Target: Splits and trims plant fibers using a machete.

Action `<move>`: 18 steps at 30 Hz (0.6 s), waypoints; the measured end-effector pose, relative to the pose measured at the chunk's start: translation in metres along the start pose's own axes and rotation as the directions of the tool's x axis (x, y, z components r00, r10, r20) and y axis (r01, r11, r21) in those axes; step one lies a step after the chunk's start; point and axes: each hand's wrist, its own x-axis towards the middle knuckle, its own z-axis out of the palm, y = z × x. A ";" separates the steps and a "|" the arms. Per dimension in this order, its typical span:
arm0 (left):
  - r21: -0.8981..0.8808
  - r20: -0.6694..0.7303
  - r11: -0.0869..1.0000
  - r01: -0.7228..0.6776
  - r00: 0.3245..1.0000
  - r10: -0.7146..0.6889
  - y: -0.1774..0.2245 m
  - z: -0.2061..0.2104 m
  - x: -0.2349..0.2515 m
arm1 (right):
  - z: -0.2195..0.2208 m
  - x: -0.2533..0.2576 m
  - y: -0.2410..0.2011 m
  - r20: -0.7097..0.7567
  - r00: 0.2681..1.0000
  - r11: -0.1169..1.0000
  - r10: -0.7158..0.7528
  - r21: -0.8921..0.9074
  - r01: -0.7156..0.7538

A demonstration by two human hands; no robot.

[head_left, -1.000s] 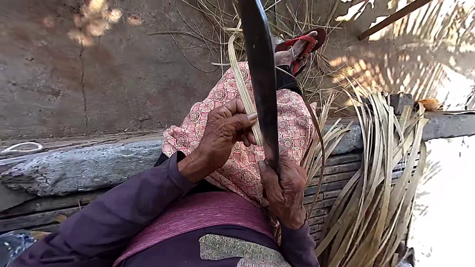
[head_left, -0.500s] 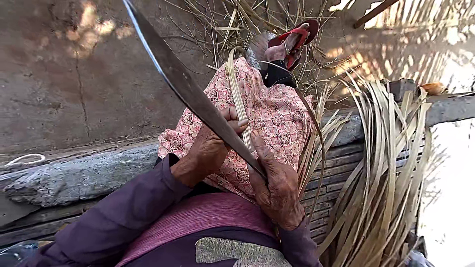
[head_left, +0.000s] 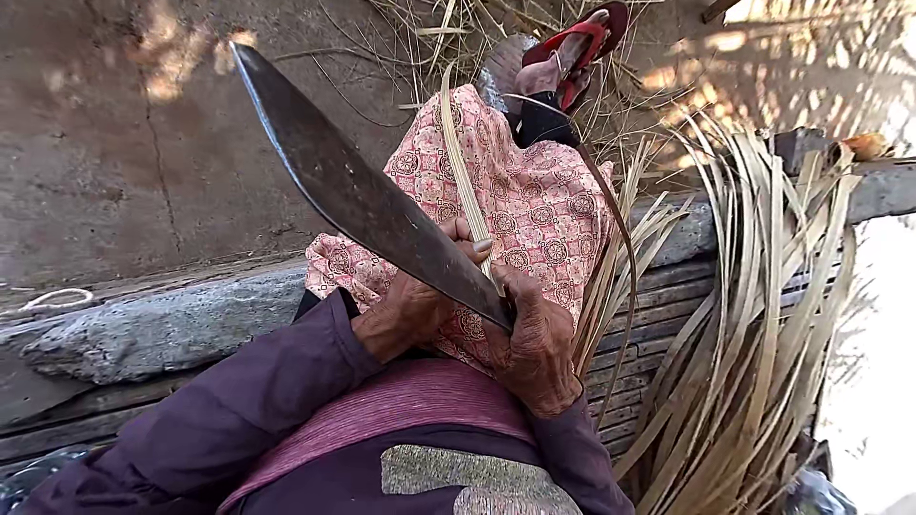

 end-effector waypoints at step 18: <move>-0.105 0.212 0.968 0.230 0.956 -0.204 0.000 -0.017 -0.003 | -0.028 0.030 0.013 -0.032 0.990 0.975 0.136 0.180 -0.128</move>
